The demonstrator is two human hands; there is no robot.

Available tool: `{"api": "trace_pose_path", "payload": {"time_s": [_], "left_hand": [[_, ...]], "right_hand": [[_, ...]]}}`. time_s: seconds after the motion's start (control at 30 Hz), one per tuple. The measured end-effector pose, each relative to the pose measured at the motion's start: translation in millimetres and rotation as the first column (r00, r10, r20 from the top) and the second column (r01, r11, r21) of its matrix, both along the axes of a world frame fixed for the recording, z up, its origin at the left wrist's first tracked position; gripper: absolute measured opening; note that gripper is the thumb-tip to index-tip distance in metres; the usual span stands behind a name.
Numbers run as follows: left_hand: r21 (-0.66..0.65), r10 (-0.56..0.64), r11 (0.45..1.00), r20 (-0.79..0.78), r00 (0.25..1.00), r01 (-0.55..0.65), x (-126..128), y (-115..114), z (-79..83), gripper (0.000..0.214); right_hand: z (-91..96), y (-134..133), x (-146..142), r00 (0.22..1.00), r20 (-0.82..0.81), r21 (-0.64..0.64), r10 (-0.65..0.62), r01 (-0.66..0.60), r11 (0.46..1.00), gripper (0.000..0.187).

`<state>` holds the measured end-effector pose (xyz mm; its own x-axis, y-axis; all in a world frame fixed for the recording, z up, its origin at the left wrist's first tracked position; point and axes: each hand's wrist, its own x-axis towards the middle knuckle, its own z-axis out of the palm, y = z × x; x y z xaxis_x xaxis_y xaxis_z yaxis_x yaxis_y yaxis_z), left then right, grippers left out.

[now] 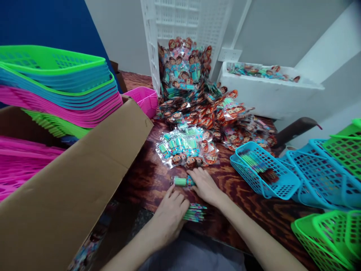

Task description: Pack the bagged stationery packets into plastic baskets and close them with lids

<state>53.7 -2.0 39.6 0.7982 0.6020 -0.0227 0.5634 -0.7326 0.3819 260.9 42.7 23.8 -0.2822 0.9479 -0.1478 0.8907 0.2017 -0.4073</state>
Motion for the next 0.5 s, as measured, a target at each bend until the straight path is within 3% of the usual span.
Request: {"api": "trace_pose_path", "payload": {"time_s": [0.07, 0.17, 0.27, 0.37, 0.43, 0.5], "left_hand": [[0.067, 0.039, 0.997, 0.018, 0.999, -0.040, -0.9, 1.6, -0.9, 0.025], [0.148, 0.003, 0.989, 0.047, 0.999, -0.010, -1.3, 2.3, -5.2, 0.032], [0.106, -0.038, 0.994, 0.073, 0.997, 0.030, -0.9, 0.1, -10.9, 0.048], [0.062, -0.030, 0.998, 0.034, 0.999, 0.028, 0.9, -2.4, -16.0, 0.067], [0.051, -0.033, 0.998, -0.011, 0.999, 0.034, 3.8, -1.9, -18.1, 0.060], [0.032, -0.037, 0.999, -0.034, 0.999, 0.039, 8.1, 0.2, -18.3, 0.043]], "right_hand": [[-3.4, -9.6, -3.4, 0.999, 0.041, -0.065, -0.011, 0.014, 0.998, 0.035], [1.4, -27.2, -0.1, 0.997, -0.075, -0.144, 0.029, -0.040, 0.989, 0.018], [11.8, -39.2, 6.4, 0.989, -0.122, -0.181, 0.089, -0.110, 0.977, 0.019], [19.8, -37.0, 16.3, 0.972, -0.197, -0.323, 0.132, -0.191, 0.927, 0.016], [23.4, -24.8, 25.2, 0.928, -0.367, -0.386, 0.063, -0.213, 0.898, 0.016], [26.0, -4.1, 34.1, 0.870, -0.485, -0.314, -0.087, -0.080, 0.946, 0.021]]}}
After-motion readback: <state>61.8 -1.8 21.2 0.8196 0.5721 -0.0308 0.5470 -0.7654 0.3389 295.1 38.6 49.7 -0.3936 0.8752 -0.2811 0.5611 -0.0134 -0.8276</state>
